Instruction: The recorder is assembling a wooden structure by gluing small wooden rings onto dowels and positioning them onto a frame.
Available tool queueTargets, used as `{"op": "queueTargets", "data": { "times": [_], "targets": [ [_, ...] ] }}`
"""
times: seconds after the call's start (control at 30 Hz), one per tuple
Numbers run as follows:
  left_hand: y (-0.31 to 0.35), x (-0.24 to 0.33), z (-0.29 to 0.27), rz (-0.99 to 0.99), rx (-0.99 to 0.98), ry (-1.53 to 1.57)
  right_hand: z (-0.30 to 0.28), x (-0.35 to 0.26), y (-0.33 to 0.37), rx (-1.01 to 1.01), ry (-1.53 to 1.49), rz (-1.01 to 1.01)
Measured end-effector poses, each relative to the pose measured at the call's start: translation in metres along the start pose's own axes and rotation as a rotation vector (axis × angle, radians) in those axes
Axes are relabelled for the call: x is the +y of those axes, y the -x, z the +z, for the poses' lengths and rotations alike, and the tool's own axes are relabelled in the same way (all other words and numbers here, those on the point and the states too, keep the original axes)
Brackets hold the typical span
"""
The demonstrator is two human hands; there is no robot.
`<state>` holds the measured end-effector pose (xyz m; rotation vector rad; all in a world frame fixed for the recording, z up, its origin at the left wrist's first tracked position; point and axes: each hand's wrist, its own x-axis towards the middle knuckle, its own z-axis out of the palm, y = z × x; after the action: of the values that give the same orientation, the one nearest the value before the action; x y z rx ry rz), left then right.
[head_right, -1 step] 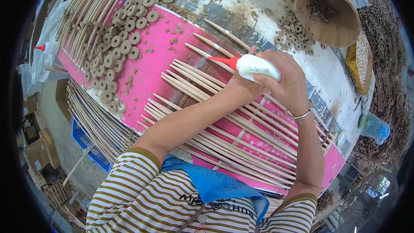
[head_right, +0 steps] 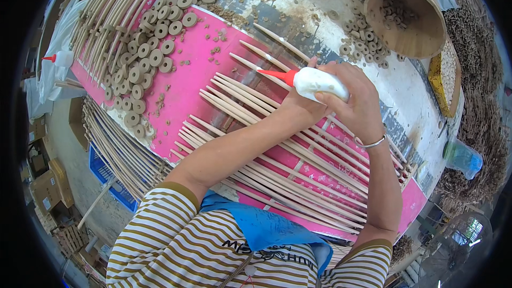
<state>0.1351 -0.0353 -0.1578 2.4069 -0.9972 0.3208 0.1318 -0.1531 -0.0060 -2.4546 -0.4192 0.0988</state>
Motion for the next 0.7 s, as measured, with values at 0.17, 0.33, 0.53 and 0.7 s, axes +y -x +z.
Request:
{"op": "queueTargets", "data": {
  "times": [0.17, 0.33, 0.53, 0.7],
  "targets": [
    [-0.004, 0.002, -0.001, -0.010, -0.012, 0.070, -0.007, -0.010, 0.002, -0.030, -0.056, -0.009],
    [0.000, -0.002, 0.003, -0.020, 0.068, 0.204, 0.000, -0.015, -0.002, -0.115, -0.066, -0.025],
    [-0.001, -0.002, 0.003, -0.035, 0.099, 0.258, 0.004, -0.021, -0.011, -0.146, -0.048, -0.055],
    [-0.002, -0.002, -0.002, -0.016, 0.122, 0.282, 0.002, -0.020, -0.008, -0.151, -0.048, -0.066]
  ]
}}
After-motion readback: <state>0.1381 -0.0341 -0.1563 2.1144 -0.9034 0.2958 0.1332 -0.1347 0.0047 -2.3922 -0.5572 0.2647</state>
